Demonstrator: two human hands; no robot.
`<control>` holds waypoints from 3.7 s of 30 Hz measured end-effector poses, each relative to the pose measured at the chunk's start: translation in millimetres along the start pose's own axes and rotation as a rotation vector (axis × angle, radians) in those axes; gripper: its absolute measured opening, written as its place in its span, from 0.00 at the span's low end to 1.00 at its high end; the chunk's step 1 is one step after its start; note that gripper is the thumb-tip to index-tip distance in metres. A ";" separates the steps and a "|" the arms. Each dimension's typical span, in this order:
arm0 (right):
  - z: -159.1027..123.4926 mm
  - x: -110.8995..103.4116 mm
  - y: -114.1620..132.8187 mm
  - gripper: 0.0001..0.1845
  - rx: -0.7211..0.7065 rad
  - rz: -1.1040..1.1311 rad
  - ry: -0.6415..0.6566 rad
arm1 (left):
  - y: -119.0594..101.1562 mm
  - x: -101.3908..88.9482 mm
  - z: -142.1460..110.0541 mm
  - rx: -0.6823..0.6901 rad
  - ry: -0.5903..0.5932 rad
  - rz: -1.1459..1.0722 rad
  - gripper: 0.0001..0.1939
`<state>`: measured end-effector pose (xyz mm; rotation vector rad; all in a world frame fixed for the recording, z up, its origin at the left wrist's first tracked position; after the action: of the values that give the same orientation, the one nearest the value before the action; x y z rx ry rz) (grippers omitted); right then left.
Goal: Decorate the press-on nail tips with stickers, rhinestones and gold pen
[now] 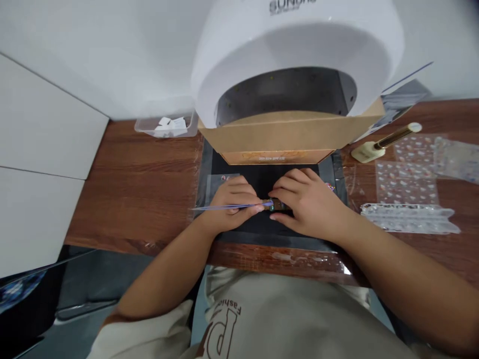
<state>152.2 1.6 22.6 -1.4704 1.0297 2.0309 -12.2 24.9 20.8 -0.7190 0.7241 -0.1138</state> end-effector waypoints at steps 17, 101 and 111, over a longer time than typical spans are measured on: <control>-1.6 4.3 -3.0 0.10 -0.037 0.061 -0.081 | 3.4 5.3 2.0 -0.087 -0.004 0.005 0.07; -4.1 10.1 -5.3 0.22 0.042 0.062 -0.076 | -7.8 -12.7 5.0 -0.002 -0.083 0.176 0.05; -9.8 -6.9 -14.1 0.20 -0.003 0.148 -0.202 | -8.8 -17.1 4.2 0.037 -0.117 0.130 0.04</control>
<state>170.5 3.5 22.9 -1.1908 1.0790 2.2312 -21.1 26.3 38.3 -0.6359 0.6529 0.0336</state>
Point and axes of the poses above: each hand's wrist, its own z-axis towards the middle knuckle, its own x-axis out of the palm, y = z × x, the point moved 5 cm from there along z, towards the middle knuckle, and after that the axes turned 2 degrees about x, right-handed, at the moved point
